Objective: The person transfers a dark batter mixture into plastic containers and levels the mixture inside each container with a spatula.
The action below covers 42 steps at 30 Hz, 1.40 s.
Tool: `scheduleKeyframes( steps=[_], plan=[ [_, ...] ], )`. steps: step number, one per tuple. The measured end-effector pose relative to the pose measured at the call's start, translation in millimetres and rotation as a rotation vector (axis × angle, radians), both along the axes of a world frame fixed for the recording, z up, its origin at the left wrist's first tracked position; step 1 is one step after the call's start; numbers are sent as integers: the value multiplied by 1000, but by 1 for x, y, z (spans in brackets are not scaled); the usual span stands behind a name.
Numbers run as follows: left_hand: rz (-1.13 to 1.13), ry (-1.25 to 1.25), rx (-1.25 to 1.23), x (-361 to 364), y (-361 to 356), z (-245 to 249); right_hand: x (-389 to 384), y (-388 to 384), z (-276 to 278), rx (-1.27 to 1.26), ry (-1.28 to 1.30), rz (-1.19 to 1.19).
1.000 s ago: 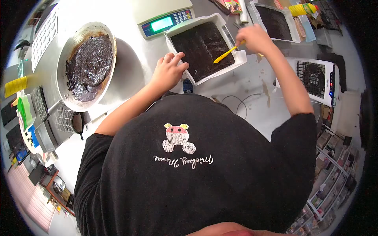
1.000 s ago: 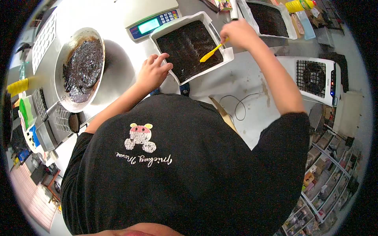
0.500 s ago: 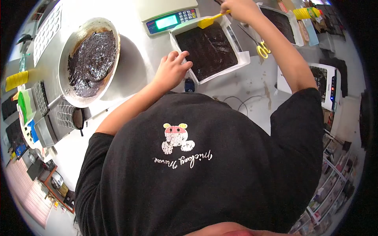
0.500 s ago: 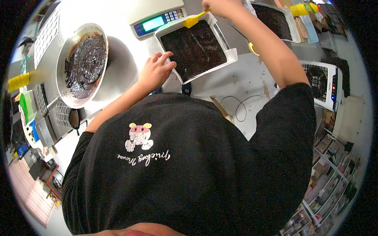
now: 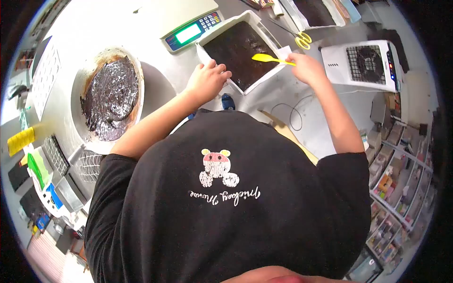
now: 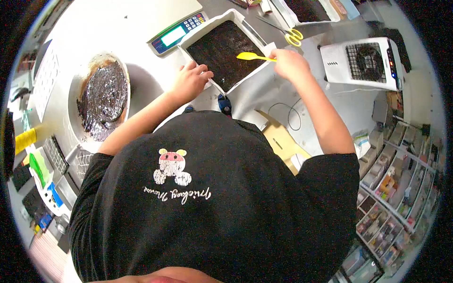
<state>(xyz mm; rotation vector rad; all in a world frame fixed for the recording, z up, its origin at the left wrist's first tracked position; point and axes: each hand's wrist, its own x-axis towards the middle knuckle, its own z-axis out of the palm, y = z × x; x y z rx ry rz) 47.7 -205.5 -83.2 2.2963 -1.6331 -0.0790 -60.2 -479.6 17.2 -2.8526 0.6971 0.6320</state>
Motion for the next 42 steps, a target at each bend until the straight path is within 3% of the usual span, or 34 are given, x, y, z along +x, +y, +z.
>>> scheduleKeyframes(
  steps=[5,7,9,12,19,24,27,29,34,38,42],
  plan=[
    [-46,-23,58,6,1,1,2,19,33,3,-9,-72],
    [-59,-21,55,8,1,-1,13,15,22,27,-167,261],
    [-62,-21,54,9,0,0,31,18,12,32,-128,296],
    [-47,-1,92,7,0,3,58,13,-11,54,24,598],
    [32,29,43,1,1,6,133,-3,-37,-25,-71,798],
    [82,100,76,-3,-3,10,162,-33,-38,-41,-177,761],
    [112,91,27,-5,-5,4,158,-49,-32,-115,-282,648],
    [128,100,32,-6,-6,4,151,-58,-26,-64,-229,428],
    [125,131,37,-4,-8,6,92,-39,-6,53,-181,254],
    [75,89,17,-1,-5,0,55,-18,-45,205,-221,42],
    [-70,53,10,-1,-10,7,43,22,-41,275,-309,-106]
  ],
)
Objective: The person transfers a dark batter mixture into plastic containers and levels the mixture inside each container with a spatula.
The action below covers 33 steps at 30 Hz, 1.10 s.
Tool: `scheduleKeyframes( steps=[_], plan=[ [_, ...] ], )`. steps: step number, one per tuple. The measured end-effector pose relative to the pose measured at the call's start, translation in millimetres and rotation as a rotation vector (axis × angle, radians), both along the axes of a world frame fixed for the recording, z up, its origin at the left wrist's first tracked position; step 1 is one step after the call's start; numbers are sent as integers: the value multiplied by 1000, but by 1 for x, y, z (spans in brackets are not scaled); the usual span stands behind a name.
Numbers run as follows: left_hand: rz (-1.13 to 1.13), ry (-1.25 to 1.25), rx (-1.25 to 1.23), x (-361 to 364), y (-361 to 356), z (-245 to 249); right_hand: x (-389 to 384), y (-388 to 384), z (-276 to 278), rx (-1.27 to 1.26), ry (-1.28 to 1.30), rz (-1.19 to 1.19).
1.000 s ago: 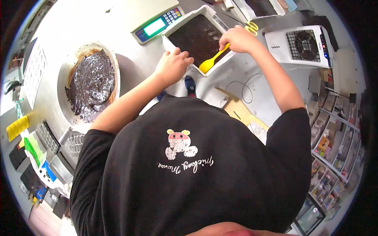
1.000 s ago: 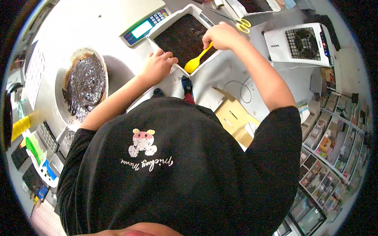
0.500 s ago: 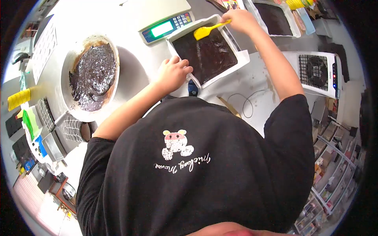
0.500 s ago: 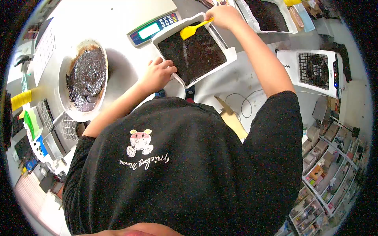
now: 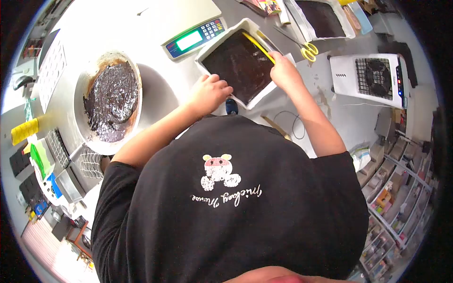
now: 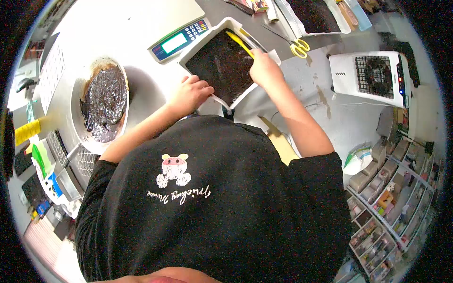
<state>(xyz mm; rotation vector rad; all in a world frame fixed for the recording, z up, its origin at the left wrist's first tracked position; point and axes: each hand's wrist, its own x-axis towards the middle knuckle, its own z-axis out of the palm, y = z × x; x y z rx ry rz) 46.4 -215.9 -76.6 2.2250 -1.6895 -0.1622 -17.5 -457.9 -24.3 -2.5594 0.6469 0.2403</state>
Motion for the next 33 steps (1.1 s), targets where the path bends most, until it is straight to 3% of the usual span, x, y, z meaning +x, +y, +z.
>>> scheduleKeyframes(
  steps=[3,5,8,15,17,21,22,23,26,29,33],
  plan=[
    [-103,-52,94,-17,-18,-1,-19,20,1,21,-28,-31],
    [-152,-27,125,-27,-34,1,-35,35,20,42,-140,-159],
    [-227,-7,157,-32,-57,6,-59,41,22,-16,-113,-295],
    [-190,199,95,-43,-73,32,-60,58,2,-57,-83,-463],
    [-98,356,-45,-28,-52,39,-45,54,-6,-51,-46,-501],
    [196,306,-365,19,-16,34,-16,52,-24,-164,10,-587],
    [347,381,-342,24,-15,23,-9,55,-27,-126,45,-569],
    [345,376,-338,29,-16,6,-3,59,-29,-88,79,-551],
    [587,715,-58,38,-19,-17,8,88,-33,-77,2,-463],
    [574,867,-19,34,-23,-29,9,115,-23,-4,-34,-301],
    [488,728,11,29,-22,-31,-7,113,-9,12,-190,-276]
  ],
)
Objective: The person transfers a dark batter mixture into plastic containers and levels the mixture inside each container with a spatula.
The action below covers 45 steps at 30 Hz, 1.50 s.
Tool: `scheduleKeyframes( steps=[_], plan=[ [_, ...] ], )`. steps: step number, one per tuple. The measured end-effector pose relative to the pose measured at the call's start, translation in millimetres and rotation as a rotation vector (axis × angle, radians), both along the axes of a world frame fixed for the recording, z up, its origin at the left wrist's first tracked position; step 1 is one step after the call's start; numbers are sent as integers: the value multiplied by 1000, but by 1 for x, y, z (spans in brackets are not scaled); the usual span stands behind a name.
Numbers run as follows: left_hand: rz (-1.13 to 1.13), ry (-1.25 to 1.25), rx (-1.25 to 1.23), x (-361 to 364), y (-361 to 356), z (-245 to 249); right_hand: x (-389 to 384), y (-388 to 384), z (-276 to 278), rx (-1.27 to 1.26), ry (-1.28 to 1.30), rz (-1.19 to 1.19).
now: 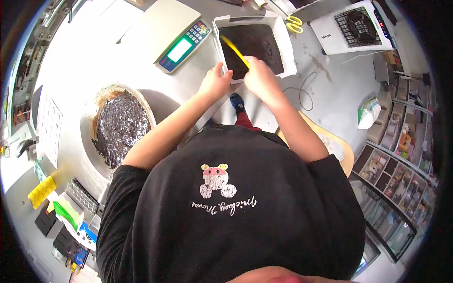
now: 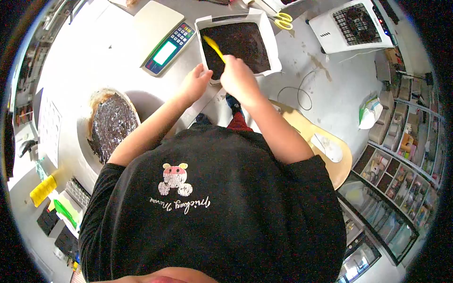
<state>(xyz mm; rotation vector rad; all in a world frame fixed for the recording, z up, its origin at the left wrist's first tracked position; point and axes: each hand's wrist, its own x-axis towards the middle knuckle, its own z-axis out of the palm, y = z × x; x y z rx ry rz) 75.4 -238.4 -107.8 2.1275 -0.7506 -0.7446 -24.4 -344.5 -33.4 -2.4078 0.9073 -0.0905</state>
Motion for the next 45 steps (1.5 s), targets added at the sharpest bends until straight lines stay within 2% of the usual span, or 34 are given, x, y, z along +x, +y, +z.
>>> scheduleKeyframes(
  steps=[2,4,5,8,11,16,19,20,22,28,32,33,36,38,40,41,42,45],
  plan=[
    [-47,312,48,3,-1,-2,-5,-12,11,-33,39,-160],
    [-28,310,49,1,-1,-8,-16,-32,2,-82,47,-268],
    [-4,308,48,0,-2,-10,-17,-37,4,-39,133,-322],
    [28,344,-8,-2,0,-15,-17,-32,-18,-13,207,-288],
    [15,433,-29,-1,2,10,-3,8,-3,51,190,-170],
    [36,409,-60,0,1,-21,-11,17,16,119,143,29],
    [21,400,-39,2,2,-10,-16,-6,20,-49,42,-122],
    [8,399,-9,2,3,-5,-10,-14,32,30,153,-241],
    [23,389,-33,1,3,-17,-7,-35,6,12,145,-289],
    [16,395,-22,2,4,-10,-5,10,-2,52,164,-16],
    [2,417,-12,2,3,-14,-31,10,8,130,76,-2],
    [4,417,-13,3,4,-14,-36,8,17,41,75,-115],
    [-10,419,-21,3,4,-13,-43,-16,25,41,143,-313],
    [23,386,-81,0,4,-16,-44,-15,19,56,243,-321],
    [9,415,-60,2,4,-14,-36,4,10,118,290,-195],
    [0,443,-38,2,4,-12,-34,19,10,161,230,-182],
    [0,442,-37,2,4,-8,-30,30,16,181,299,-99],
    [39,489,-19,2,4,-3,-34,42,16,175,236,12]
  ],
)
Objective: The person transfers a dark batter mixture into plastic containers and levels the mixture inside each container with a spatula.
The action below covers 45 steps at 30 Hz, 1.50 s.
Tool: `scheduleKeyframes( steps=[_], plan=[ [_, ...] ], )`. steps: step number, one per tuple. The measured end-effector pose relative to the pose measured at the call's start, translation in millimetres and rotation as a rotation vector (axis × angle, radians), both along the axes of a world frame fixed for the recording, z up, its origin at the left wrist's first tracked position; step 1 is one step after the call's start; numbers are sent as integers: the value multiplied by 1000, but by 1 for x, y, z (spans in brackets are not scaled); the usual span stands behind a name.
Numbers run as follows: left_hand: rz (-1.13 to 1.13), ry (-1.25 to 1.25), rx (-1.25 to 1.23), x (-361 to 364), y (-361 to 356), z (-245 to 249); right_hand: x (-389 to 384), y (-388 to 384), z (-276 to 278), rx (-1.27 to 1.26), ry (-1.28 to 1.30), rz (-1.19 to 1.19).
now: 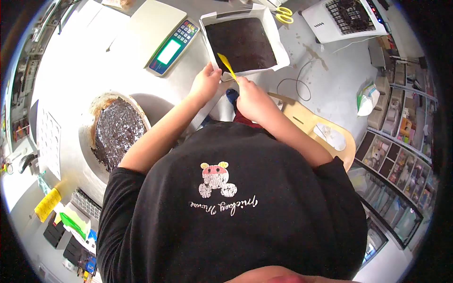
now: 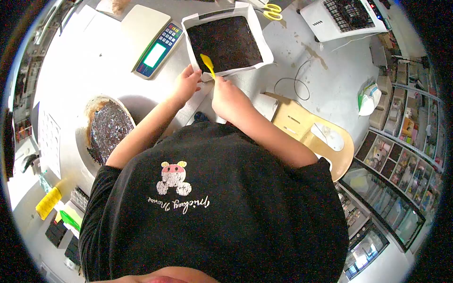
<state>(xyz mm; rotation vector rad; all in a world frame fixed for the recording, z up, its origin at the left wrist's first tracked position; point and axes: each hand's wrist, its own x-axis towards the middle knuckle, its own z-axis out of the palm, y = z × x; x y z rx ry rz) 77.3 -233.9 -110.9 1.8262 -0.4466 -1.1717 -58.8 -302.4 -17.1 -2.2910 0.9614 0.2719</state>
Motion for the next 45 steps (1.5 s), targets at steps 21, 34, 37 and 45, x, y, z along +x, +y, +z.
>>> scheduleKeyframes(
  steps=[21,34,37,45],
  plan=[
    [24,-42,5,1,0,-9,-1,-74,45,-109,-13,-19],
    [252,159,66,-15,-8,19,-14,-146,-17,38,-23,499],
    [280,198,61,-17,-7,23,-22,-154,-3,106,-16,565],
    [408,138,119,-33,-16,36,54,-273,26,-125,-172,783]
  ],
)
